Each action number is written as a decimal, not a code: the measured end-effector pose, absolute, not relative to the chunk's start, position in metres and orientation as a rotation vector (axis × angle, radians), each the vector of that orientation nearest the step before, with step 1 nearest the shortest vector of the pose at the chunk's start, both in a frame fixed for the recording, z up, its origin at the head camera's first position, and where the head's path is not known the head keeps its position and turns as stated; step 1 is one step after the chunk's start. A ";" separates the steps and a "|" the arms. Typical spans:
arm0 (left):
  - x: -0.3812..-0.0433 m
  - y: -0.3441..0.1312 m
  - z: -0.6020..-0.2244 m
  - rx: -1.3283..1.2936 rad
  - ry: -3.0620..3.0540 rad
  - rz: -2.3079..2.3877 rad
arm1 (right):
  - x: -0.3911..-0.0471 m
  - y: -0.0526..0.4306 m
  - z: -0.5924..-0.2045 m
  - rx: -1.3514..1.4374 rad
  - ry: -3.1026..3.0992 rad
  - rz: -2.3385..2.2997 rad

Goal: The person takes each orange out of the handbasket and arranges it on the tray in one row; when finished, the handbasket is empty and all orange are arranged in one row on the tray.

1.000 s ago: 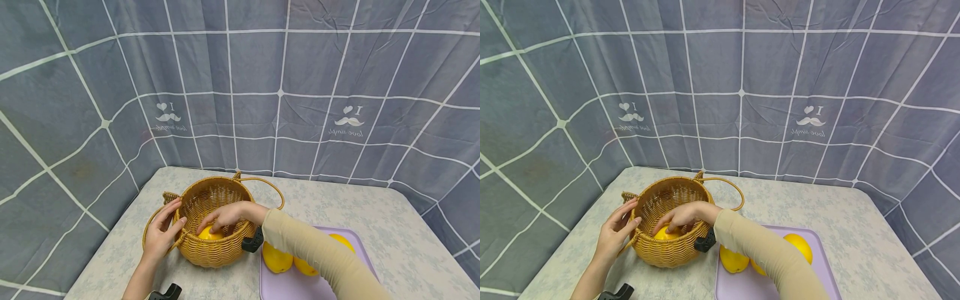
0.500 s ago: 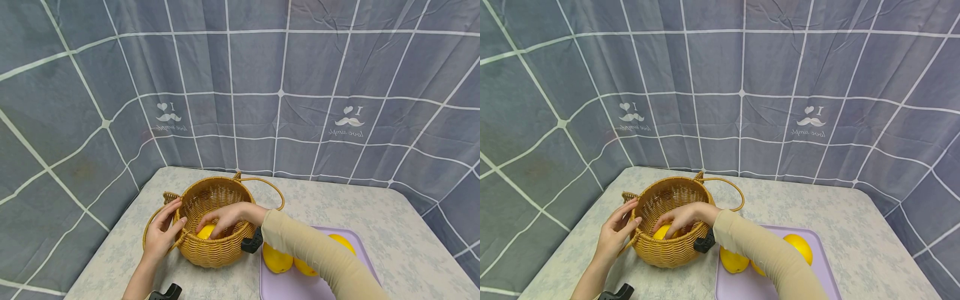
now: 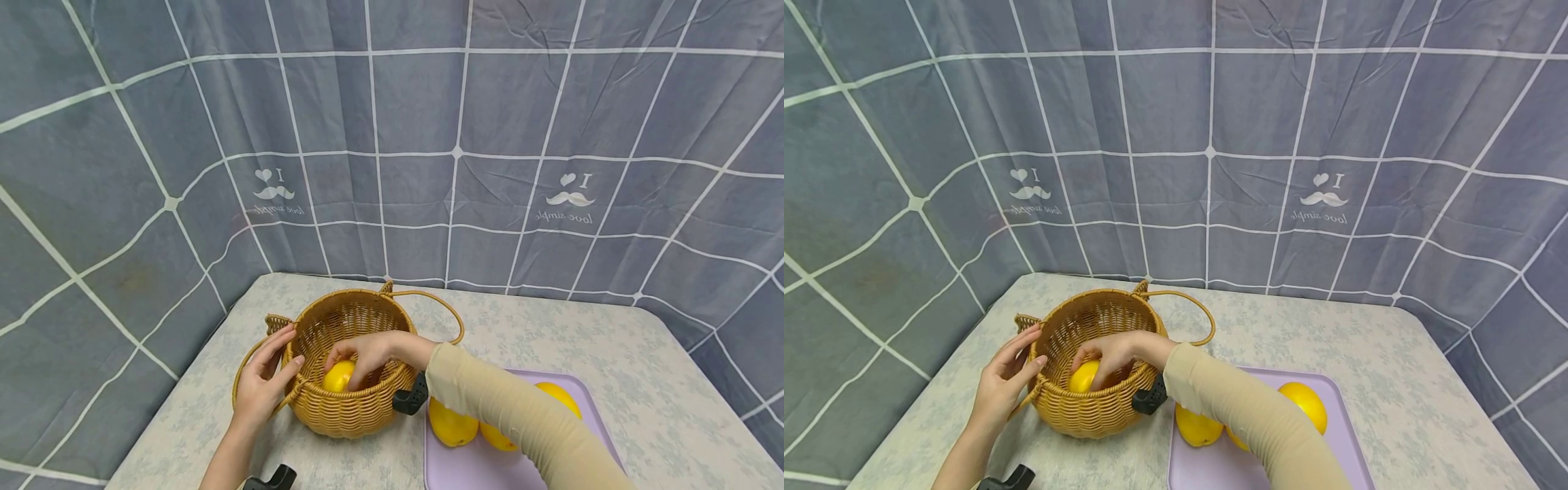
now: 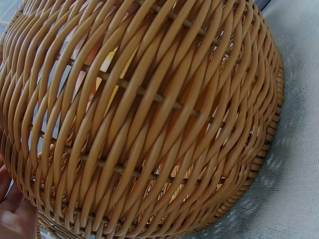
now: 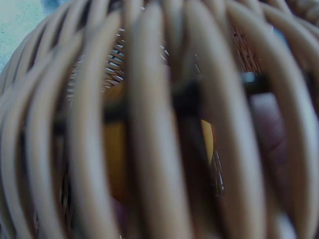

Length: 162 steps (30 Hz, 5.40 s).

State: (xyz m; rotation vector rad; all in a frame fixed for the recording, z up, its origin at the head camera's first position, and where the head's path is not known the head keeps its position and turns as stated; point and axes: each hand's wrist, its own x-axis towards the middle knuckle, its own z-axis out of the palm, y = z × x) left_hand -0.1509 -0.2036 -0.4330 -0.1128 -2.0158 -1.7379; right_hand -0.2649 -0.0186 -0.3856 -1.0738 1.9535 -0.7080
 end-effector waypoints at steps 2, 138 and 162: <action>-0.151 -0.204 -0.433 -0.115 -2.012 -1.742 | -0.264 -0.018 -0.386 -1.056 1.984 -0.714; -0.151 -0.202 -0.433 -0.190 -1.899 -1.763 | -0.212 0.235 -0.399 -0.391 2.716 -1.841; -0.153 -0.203 -0.433 -0.143 -1.926 -1.776 | -0.196 0.279 -0.435 -0.125 2.767 -1.962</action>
